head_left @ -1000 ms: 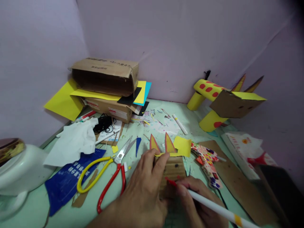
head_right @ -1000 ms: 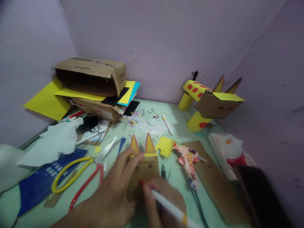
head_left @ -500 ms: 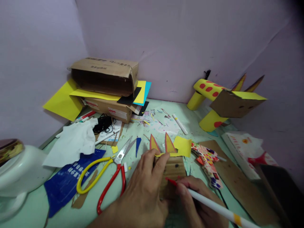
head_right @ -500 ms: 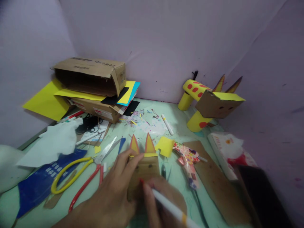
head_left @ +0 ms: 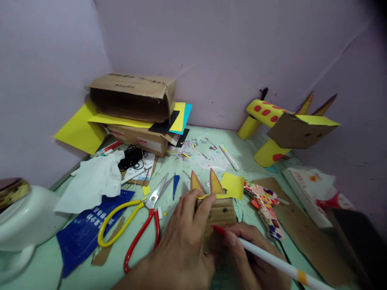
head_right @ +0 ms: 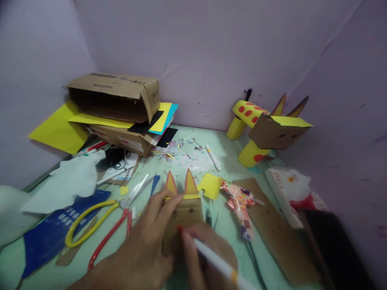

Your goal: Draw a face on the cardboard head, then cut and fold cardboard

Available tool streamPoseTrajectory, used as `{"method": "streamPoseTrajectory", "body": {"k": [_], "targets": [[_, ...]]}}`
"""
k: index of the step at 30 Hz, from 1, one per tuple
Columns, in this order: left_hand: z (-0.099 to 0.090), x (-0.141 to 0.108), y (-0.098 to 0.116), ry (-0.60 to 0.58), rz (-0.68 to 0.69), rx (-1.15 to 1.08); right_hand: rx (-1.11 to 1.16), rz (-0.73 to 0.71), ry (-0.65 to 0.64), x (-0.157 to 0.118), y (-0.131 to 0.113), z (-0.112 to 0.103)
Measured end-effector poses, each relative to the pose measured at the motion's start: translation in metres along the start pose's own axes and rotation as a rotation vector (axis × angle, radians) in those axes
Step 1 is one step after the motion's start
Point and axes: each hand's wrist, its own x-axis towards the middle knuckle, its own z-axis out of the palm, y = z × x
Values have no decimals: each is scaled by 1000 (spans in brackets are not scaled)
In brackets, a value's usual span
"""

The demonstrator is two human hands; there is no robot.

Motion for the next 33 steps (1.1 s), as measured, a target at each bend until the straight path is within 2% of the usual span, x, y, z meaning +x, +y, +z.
{"method": "streamPoseTrajectory", "body": {"k": [4,10,18,33], "targets": [[2,0,-2,22,7,-3,-19,8,20,0,0,0],[3,1,-4,42,-6,6,-63,2,-20,1,-1,0],[-1,2,-2,5,6,6,40,-79,-40,7,0,-2],[-1,1,0,31,23,16,44,-66,-54,6,0,-2]]}}
